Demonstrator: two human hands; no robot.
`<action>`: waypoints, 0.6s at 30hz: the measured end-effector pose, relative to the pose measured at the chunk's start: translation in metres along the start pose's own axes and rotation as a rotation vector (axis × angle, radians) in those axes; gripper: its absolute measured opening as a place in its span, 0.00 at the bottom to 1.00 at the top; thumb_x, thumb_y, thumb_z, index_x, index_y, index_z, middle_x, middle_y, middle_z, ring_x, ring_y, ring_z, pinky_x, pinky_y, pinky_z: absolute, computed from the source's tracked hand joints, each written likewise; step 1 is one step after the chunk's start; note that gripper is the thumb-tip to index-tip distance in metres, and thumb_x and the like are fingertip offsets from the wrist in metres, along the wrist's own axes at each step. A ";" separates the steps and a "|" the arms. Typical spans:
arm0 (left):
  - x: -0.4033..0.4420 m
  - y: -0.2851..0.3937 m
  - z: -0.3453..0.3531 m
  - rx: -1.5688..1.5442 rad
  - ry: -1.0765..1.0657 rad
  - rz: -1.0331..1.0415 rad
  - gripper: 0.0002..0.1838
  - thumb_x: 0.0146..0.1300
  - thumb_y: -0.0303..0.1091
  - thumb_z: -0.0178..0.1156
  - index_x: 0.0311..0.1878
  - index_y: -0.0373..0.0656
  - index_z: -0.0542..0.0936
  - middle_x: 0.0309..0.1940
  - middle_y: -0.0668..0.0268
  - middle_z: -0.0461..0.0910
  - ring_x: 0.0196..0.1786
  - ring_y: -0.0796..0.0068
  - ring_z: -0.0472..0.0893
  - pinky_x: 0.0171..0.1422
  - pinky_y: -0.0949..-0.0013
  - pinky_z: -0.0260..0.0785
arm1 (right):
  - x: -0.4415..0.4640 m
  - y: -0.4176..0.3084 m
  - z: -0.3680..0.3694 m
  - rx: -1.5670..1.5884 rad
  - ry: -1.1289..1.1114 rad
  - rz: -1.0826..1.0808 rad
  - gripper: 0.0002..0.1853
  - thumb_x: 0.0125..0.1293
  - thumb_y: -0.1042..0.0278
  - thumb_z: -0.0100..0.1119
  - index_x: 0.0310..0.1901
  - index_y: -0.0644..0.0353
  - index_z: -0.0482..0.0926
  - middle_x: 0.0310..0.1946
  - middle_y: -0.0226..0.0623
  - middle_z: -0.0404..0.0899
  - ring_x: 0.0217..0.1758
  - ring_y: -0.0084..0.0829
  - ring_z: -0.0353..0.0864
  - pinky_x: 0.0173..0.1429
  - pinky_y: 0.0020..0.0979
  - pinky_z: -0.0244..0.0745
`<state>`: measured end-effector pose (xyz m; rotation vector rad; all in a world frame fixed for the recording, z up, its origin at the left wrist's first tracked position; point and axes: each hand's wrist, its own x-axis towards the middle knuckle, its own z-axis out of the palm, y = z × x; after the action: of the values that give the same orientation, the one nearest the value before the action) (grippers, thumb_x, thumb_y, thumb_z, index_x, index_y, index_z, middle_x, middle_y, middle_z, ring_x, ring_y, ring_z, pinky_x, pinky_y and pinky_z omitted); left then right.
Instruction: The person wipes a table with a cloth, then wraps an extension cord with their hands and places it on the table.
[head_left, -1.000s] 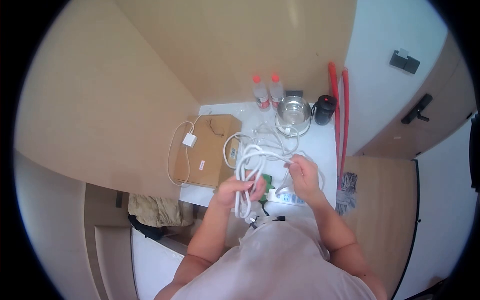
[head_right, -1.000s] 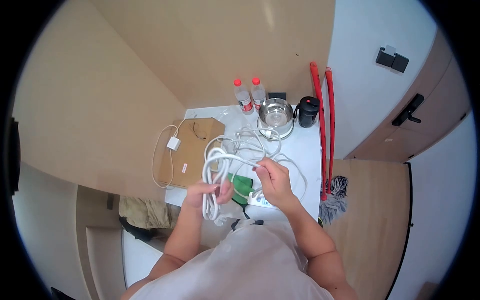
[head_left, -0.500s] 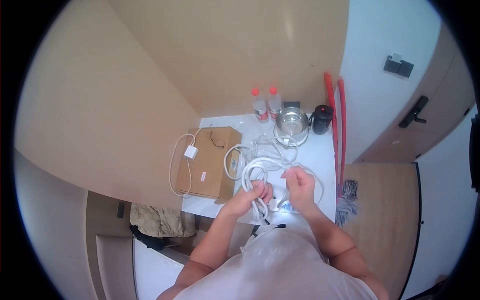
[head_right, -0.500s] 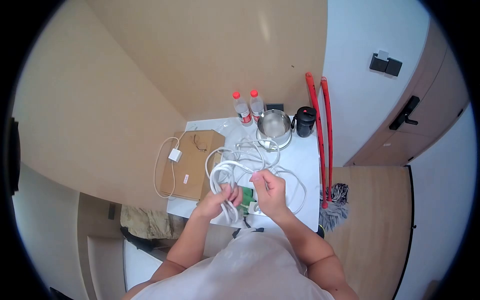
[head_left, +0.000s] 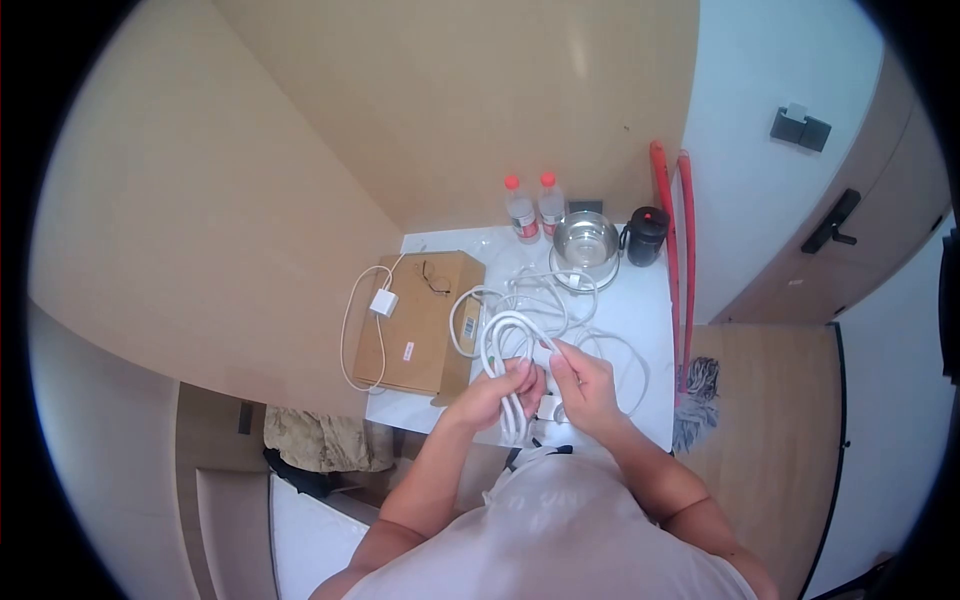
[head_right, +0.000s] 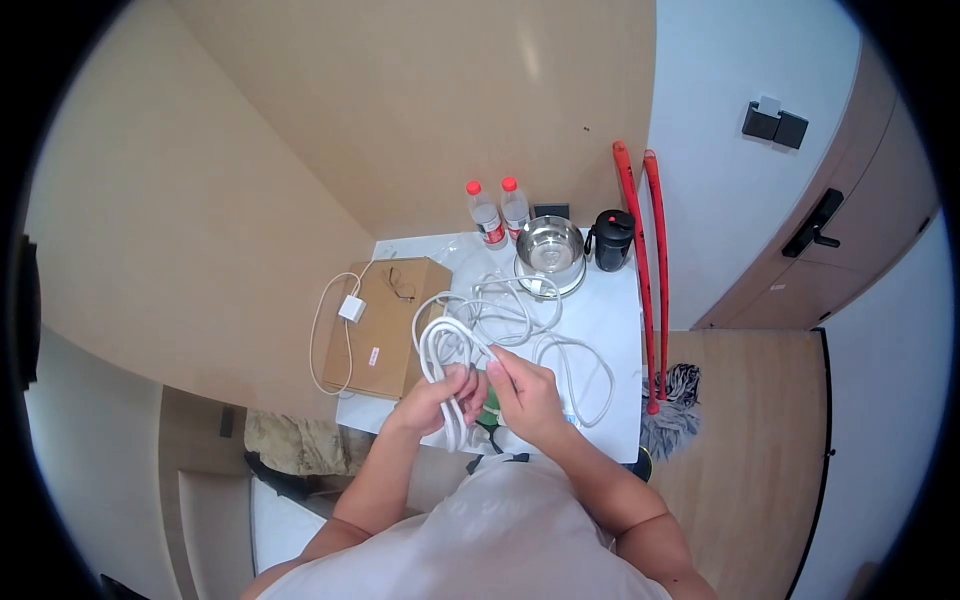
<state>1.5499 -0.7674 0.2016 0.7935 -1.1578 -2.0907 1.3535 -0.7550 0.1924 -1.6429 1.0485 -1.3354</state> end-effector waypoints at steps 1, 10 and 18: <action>0.000 -0.002 0.000 -0.023 -0.003 0.048 0.26 0.75 0.60 0.54 0.32 0.47 0.69 0.33 0.67 0.74 0.37 0.75 0.76 0.44 0.68 0.70 | 0.002 -0.005 -0.002 0.040 -0.018 0.003 0.16 0.77 0.68 0.55 0.58 0.69 0.80 0.34 0.46 0.86 0.34 0.33 0.87 0.40 0.32 0.80; 0.010 -0.003 -0.007 -0.392 0.215 0.466 0.20 0.80 0.52 0.46 0.37 0.46 0.70 0.75 0.44 0.64 0.75 0.54 0.66 0.81 0.52 0.54 | -0.020 0.013 0.020 0.228 -0.006 0.211 0.15 0.77 0.66 0.56 0.59 0.64 0.77 0.36 0.45 0.84 0.33 0.32 0.84 0.40 0.31 0.77; 0.003 0.030 -0.020 -0.717 0.214 0.661 0.20 0.80 0.50 0.46 0.35 0.45 0.69 0.70 0.45 0.70 0.79 0.47 0.62 0.85 0.39 0.48 | -0.014 0.015 0.010 0.036 -0.195 0.138 0.11 0.77 0.65 0.55 0.48 0.64 0.79 0.33 0.46 0.81 0.33 0.43 0.81 0.40 0.37 0.76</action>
<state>1.5691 -0.7922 0.2183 0.2266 -0.3975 -1.6161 1.3601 -0.7469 0.1721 -1.6077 0.9968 -1.0757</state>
